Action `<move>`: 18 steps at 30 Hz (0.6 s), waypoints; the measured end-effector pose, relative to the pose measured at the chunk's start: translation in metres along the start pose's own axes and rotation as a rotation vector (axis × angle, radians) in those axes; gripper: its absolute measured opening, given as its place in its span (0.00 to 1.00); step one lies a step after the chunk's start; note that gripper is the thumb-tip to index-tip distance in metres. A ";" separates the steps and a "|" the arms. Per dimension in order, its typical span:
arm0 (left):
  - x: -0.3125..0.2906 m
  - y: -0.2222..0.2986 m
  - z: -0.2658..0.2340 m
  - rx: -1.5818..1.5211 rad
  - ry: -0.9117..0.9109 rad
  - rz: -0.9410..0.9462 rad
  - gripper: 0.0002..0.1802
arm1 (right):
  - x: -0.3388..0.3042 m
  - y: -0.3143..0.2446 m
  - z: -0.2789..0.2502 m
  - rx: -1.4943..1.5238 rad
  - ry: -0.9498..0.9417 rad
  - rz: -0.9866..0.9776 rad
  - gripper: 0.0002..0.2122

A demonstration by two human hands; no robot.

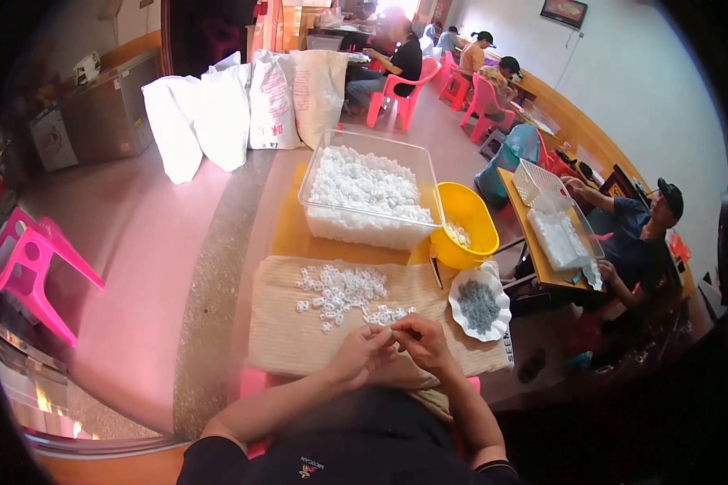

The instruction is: Manually assembling small white plastic components at a workshop table.

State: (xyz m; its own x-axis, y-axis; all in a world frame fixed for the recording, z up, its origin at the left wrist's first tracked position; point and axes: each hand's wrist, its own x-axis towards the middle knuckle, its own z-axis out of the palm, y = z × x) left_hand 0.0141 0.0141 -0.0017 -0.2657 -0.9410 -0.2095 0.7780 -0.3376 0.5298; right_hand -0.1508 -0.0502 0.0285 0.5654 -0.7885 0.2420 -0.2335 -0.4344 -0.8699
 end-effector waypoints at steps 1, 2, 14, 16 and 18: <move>0.000 0.000 0.000 -0.002 0.005 0.002 0.06 | 0.000 -0.002 0.001 0.068 0.002 0.045 0.04; 0.000 0.000 -0.001 0.000 0.007 0.007 0.06 | 0.000 -0.001 0.002 0.070 -0.001 0.040 0.04; 0.001 0.001 -0.002 -0.034 -0.010 0.021 0.07 | -0.003 0.005 -0.002 0.496 -0.087 0.175 0.07; 0.001 0.002 -0.003 -0.013 -0.029 0.013 0.08 | -0.004 0.005 -0.002 0.522 -0.091 0.203 0.07; 0.000 0.004 -0.002 -0.015 -0.028 0.011 0.08 | -0.003 0.005 -0.001 0.524 -0.094 0.202 0.06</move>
State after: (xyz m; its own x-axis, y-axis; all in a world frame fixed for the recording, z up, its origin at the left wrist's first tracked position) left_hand 0.0184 0.0128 -0.0009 -0.2733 -0.9449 -0.1803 0.7891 -0.3274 0.5198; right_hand -0.1547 -0.0507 0.0240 0.6239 -0.7809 0.0301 0.0658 0.0140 -0.9977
